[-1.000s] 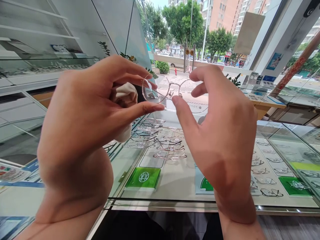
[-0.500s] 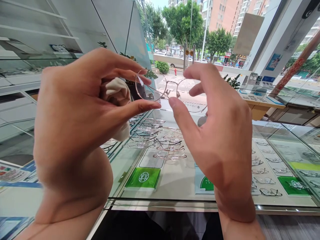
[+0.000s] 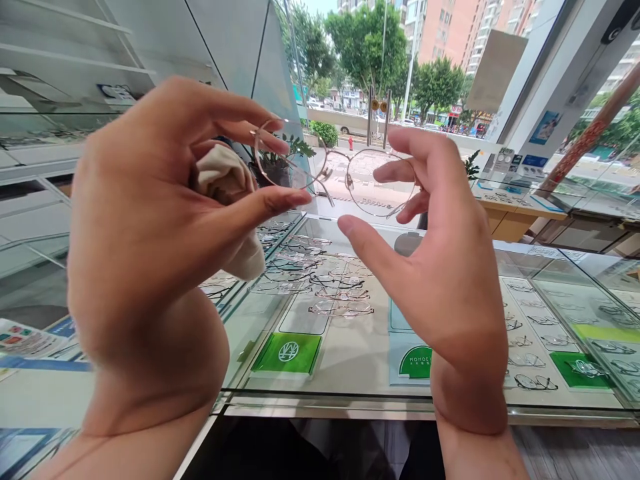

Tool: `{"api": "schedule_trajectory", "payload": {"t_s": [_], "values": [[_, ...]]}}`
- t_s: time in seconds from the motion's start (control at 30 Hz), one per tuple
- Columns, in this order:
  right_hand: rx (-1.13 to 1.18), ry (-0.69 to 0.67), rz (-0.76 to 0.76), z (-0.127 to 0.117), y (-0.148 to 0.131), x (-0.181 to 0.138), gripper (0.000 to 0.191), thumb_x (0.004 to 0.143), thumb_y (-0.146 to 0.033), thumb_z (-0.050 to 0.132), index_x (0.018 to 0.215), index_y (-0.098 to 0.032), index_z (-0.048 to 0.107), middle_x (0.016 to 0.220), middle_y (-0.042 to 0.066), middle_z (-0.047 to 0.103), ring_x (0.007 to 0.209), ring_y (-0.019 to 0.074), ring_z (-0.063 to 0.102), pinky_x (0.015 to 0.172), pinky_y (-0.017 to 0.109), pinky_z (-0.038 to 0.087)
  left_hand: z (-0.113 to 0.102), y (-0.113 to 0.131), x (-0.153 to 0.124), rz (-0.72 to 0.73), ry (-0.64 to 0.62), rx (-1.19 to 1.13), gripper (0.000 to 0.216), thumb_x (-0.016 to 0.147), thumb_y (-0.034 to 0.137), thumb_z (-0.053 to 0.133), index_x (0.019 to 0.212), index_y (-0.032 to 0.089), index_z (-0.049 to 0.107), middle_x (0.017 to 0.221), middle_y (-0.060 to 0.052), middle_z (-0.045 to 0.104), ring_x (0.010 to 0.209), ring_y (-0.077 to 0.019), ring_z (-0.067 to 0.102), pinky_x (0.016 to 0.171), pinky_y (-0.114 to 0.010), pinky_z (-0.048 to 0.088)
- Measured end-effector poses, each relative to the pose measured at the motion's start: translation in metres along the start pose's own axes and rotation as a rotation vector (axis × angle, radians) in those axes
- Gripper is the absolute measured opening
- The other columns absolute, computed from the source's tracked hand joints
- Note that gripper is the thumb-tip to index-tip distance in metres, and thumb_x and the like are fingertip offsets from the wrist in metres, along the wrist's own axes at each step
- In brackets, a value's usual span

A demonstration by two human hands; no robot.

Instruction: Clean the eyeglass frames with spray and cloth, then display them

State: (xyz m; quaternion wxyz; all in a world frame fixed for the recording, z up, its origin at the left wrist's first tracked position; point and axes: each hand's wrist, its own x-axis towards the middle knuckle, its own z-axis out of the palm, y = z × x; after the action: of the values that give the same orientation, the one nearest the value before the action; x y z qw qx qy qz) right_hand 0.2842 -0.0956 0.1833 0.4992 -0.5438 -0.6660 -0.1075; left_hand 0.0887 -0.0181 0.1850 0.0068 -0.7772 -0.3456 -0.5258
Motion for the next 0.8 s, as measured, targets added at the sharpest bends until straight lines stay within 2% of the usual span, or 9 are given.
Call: {"api": "schedule_trajectory", "payload": {"t_s": [0.17, 0.27, 0.53, 0.8], "values": [[-0.062, 0.062, -0.055, -0.0003, 0.0016, -0.0001, 0.054, 0.087, -0.030, 0.075, 0.138, -0.033, 0.058, 0.131, 0.007, 0.071, 0.099, 0.0250, 0.070, 0.089, 0.046, 0.060, 0.0006, -0.0022, -0.0004, -0.011, 0.040, -0.054, 0.042, 0.087, 0.044, 0.077, 0.124, 0.032, 0.064, 0.118, -0.003, 0.074, 0.092, -0.0235, 0.073, 0.073, -0.037, 0.060], [-0.120, 0.125, -0.066, -0.0013, 0.0019, -0.0010, 0.047, 0.091, -0.031, 0.071, 0.137, -0.033, 0.061, 0.129, 0.008, 0.072, 0.095, 0.0256, 0.071, 0.088, 0.048, 0.061, 0.0012, -0.0027, 0.0004, -0.007, 0.074, -0.069, 0.040, 0.086, 0.041, 0.078, 0.122, 0.033, 0.065, 0.116, -0.002, 0.075, 0.088, -0.0221, 0.073, 0.073, -0.037, 0.059], [-0.148, 0.145, -0.100, -0.0006, 0.0049, -0.0019, 0.042, 0.092, -0.029, 0.070, 0.133, -0.030, 0.065, 0.124, 0.006, 0.074, 0.096, 0.0251, 0.070, 0.091, 0.047, 0.059, 0.0036, -0.0066, 0.0020, 0.004, 0.068, -0.047, 0.044, 0.087, 0.045, 0.072, 0.128, 0.035, 0.064, 0.114, 0.002, 0.077, 0.092, -0.0233, 0.073, 0.078, -0.038, 0.059], [-0.150, 0.133, -0.108, -0.0024, 0.0024, -0.0029, 0.044, 0.093, -0.030, 0.068, 0.135, -0.041, 0.064, 0.121, 0.004, 0.072, 0.104, 0.0296, 0.070, 0.091, 0.051, 0.059, 0.0050, -0.0076, 0.0033, 0.008, 0.059, -0.054, 0.046, 0.085, 0.049, 0.072, 0.128, 0.034, 0.065, 0.115, 0.002, 0.078, 0.095, -0.0246, 0.073, 0.084, -0.041, 0.060]]}}
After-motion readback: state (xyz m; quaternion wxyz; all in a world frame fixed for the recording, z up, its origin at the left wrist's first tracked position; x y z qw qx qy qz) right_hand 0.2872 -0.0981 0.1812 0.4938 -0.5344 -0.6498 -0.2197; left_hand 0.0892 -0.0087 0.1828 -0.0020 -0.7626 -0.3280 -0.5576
